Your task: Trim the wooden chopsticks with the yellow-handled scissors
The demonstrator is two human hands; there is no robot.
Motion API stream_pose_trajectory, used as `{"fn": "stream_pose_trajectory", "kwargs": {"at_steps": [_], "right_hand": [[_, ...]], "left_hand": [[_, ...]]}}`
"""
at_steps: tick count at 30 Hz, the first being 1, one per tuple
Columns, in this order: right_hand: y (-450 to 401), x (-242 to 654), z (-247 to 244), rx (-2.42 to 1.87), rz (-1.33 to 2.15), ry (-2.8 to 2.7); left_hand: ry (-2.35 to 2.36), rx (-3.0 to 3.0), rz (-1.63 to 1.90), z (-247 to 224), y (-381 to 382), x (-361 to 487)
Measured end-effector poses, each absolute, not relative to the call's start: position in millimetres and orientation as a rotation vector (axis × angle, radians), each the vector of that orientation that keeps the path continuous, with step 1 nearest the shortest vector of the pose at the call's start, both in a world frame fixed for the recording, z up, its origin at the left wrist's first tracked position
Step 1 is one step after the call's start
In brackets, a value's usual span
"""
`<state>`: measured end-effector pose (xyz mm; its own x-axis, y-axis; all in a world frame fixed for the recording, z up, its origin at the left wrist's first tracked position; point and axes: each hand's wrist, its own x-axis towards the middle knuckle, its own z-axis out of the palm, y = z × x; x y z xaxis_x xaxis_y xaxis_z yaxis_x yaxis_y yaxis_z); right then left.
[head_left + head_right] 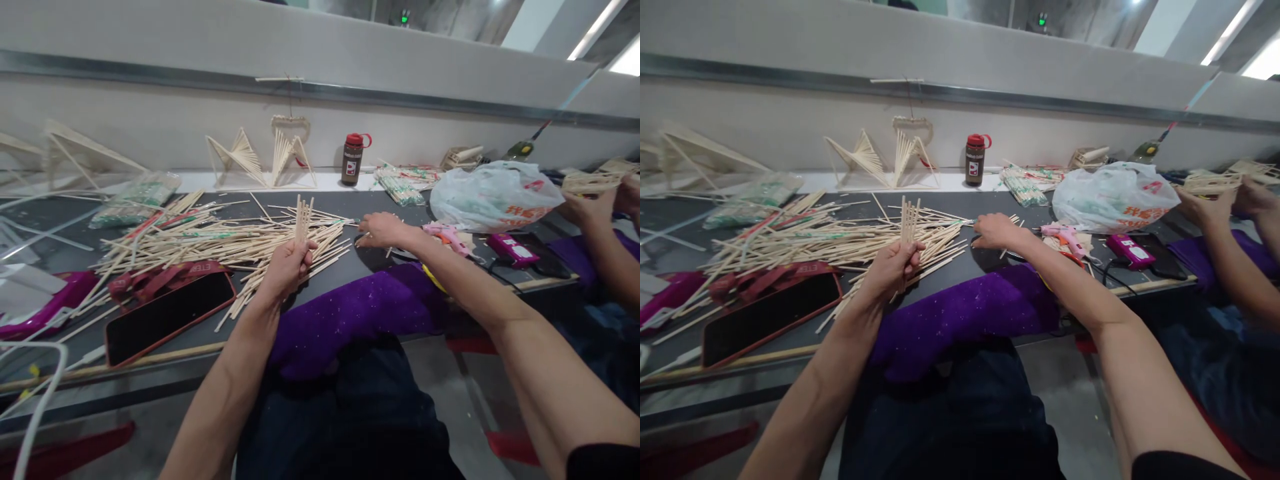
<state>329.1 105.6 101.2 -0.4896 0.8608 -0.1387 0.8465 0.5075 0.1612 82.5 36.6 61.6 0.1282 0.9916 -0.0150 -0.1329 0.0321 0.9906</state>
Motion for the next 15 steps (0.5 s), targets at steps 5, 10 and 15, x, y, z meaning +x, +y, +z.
{"fn": "stream_pose_trajectory", "kwargs": {"at_steps": [5,10,15], "right_hand": [[92,280,85,1.194,-0.119,2.827],[119,246,68,1.078,-0.095,2.967],[133,224,72,1.154,-0.047,2.886]], "left_hand": [[1.016,1.122,1.237,60,36,82],[1.055,1.089,1.305,59,35,82],[1.114,1.075,1.442,56,40,77]]}}
